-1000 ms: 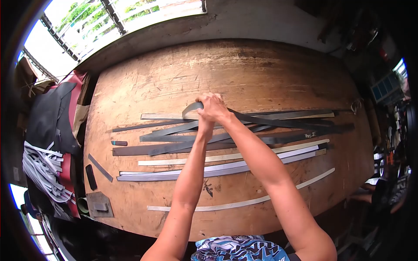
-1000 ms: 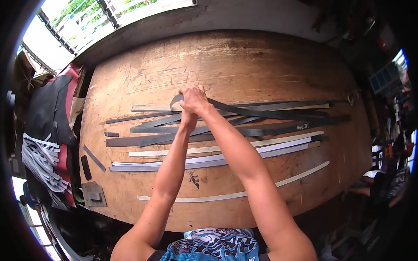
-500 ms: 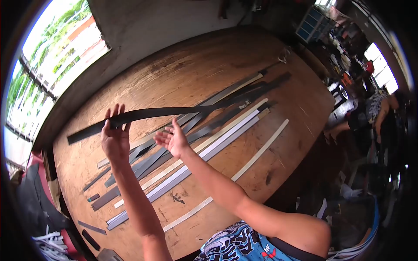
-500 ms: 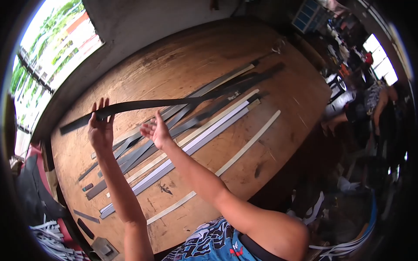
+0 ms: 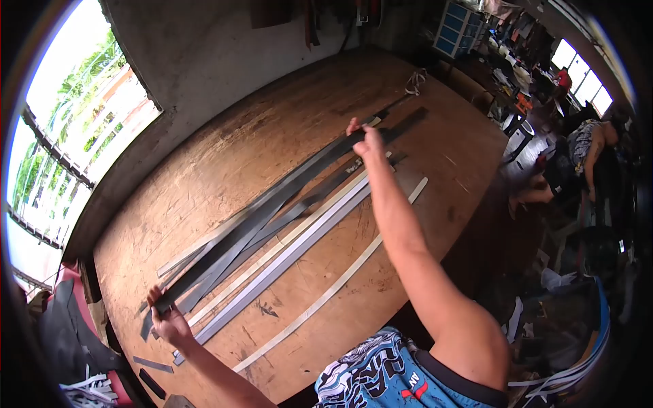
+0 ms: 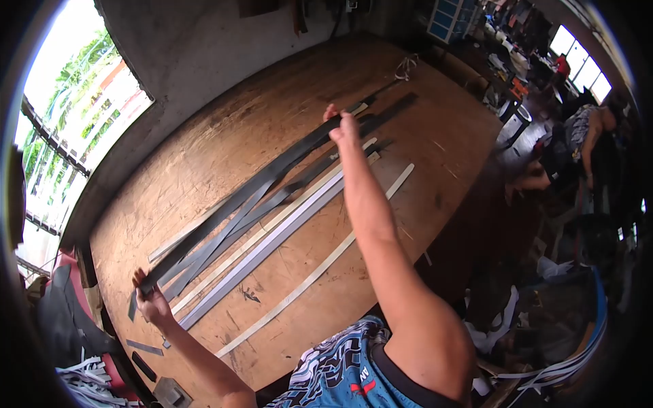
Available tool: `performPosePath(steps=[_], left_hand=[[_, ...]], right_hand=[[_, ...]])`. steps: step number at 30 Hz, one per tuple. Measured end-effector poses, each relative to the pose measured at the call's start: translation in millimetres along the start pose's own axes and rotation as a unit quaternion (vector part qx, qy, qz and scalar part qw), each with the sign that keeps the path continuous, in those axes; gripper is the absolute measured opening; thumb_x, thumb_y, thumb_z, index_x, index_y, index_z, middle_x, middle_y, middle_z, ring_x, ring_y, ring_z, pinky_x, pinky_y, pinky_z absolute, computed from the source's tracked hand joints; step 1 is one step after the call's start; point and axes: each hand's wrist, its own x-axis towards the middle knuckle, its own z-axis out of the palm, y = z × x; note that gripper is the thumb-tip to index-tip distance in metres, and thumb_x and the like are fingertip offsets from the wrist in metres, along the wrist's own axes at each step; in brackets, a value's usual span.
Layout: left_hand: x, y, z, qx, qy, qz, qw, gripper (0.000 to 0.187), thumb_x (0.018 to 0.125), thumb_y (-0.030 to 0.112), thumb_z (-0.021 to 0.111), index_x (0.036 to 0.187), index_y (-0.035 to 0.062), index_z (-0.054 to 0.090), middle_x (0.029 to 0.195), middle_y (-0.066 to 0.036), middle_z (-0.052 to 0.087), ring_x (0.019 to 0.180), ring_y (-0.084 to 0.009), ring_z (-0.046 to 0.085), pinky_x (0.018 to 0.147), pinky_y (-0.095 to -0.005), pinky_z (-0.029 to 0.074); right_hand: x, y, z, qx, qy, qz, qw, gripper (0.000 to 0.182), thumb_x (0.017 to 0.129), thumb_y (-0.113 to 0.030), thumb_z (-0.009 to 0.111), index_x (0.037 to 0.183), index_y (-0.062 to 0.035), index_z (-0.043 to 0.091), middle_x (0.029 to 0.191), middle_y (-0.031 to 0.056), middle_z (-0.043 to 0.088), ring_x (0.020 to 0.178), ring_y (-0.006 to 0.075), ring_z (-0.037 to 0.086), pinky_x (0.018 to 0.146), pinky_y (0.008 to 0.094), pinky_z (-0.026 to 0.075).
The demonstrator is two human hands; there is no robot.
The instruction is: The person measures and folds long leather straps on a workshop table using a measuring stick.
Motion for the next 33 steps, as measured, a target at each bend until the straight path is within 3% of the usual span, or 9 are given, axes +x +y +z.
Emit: performPosePath(steps=[5, 6, 10, 18, 22, 26, 28, 30, 33], left_hand=[[30.8, 68.9, -174.0, -0.086, 0.076, 0.079, 0.99, 0.039, 0.098, 0.008, 0.031, 0.124, -0.007, 0.056, 0.111, -0.023, 0.067, 0.108, -0.0324, 0.064, 0.107, -0.0503, 0.046], [40.4, 80.7, -240.7, -0.083, -0.162, 0.072, 0.981, 0.037, 0.096, 0.008, 0.035, 0.12, -0.0028, 0.06, 0.097, -0.017, 0.068, 0.092, -0.0283, 0.065, 0.099, -0.0456, 0.052], [3.9, 110.2, -343.2, -0.071, 0.103, 0.059, 0.99, 0.028, 0.086, 0.003, 0.049, 0.107, 0.0029, 0.068, 0.085, -0.008, 0.066, 0.078, -0.0218, 0.065, 0.079, -0.0365, 0.056], [-124.6, 89.1, -368.1, -0.19, 0.111, 0.047, 0.975, 0.04, 0.091, 0.02, 0.04, 0.118, 0.0085, 0.065, 0.081, -0.006, 0.056, 0.065, -0.0177, 0.049, 0.063, -0.0341, 0.044], [-158.6, 86.3, -347.8, -0.182, 0.269, 0.046, 0.945, 0.072, 0.094, 0.054, 0.017, 0.11, 0.0021, 0.065, 0.072, -0.007, 0.047, 0.058, -0.0201, 0.041, 0.056, -0.0351, 0.035], [-140.8, 77.8, -399.9, -0.06, 0.387, -0.01, 0.92, 0.038, 0.099, 0.036, 0.041, 0.103, 0.0076, 0.064, 0.069, -0.005, 0.052, 0.058, -0.0191, 0.049, 0.054, -0.0349, 0.04], [-146.9, 67.3, -365.2, 0.035, 0.497, -0.006, 0.867, 0.015, 0.097, 0.023, 0.057, 0.094, 0.0104, 0.064, 0.077, -0.004, 0.064, 0.065, -0.021, 0.062, 0.053, -0.0372, 0.048], [-142.0, 59.3, -402.5, 0.121, 0.505, -0.006, 0.855, 0.013, 0.095, 0.021, 0.065, 0.09, 0.0092, 0.064, 0.08, -0.005, 0.066, 0.065, -0.0201, 0.063, 0.05, -0.0384, 0.049], [-157.1, 55.0, -392.7, 0.18, 0.467, 0.027, 0.865, 0.013, 0.095, 0.019, 0.068, 0.091, 0.0081, 0.062, 0.079, -0.004, 0.065, 0.064, -0.0193, 0.064, 0.052, -0.0354, 0.051]], right_hand=[[-53.5, -81.2, -15.1, -0.089, -0.062, -0.067, 0.992, 0.02, 0.103, -0.014, 0.041, 0.098, -0.0014, 0.056, 0.084, 0.0124, 0.059, 0.071, 0.0204, 0.055, 0.066, 0.0357, 0.049], [-68.4, -95.3, -26.7, -0.121, -0.097, -0.07, 0.985, 0.016, 0.102, -0.013, 0.043, 0.098, -0.0034, 0.055, 0.082, 0.0108, 0.057, 0.07, 0.0193, 0.054, 0.065, 0.035, 0.048], [-121.9, -138.6, -79.0, -0.241, -0.144, -0.062, 0.958, 0.002, 0.092, -0.01, 0.057, 0.094, -0.0104, 0.056, 0.072, -0.0003, 0.046, 0.066, 0.012, 0.046, 0.058, 0.029, 0.037], [-167.7, -225.4, -180.8, -0.227, -0.072, -0.09, 0.967, 0.048, 0.106, -0.042, 0.037, 0.117, -0.0044, 0.065, 0.068, 0.0011, 0.038, 0.059, 0.0141, 0.034, 0.058, 0.0292, 0.032], [-198.7, -215.1, -167.0, -0.2, 0.071, -0.128, 0.969, 0.039, 0.099, -0.027, 0.038, 0.104, 0.0024, 0.064, 0.068, 0.003, 0.037, 0.06, 0.0177, 0.033, 0.058, 0.0342, 0.031], [-153.2, -271.3, -219.9, -0.221, 0.151, -0.07, 0.961, 0.024, 0.093, -0.014, 0.047, 0.071, -0.013, 0.04, 0.06, 0.0017, 0.027, 0.056, 0.0156, 0.029, 0.056, 0.0339, 0.028], [-107.8, -310.3, -264.5, -0.331, 0.274, -0.175, 0.886, 0.025, 0.101, -0.024, 0.045, 0.098, -0.0032, 0.059, 0.085, 0.0128, 0.063, 0.077, 0.0261, 0.062, 0.077, 0.0465, 0.053], [-133.8, -281.4, -238.0, -0.459, 0.367, -0.232, 0.776, 0.06, 0.096, -0.033, 0.06, 0.132, 0.0135, 0.048, 0.134, 0.0187, 0.059, 0.115, 0.0299, 0.062, 0.102, 0.046, 0.049], [-111.3, -310.4, -256.7, -0.411, 0.34, -0.242, 0.81, 0.066, 0.092, -0.032, 0.068, 0.131, 0.0145, 0.042, 0.127, 0.017, 0.063, 0.112, 0.0305, 0.064, 0.098, 0.053, 0.051]])
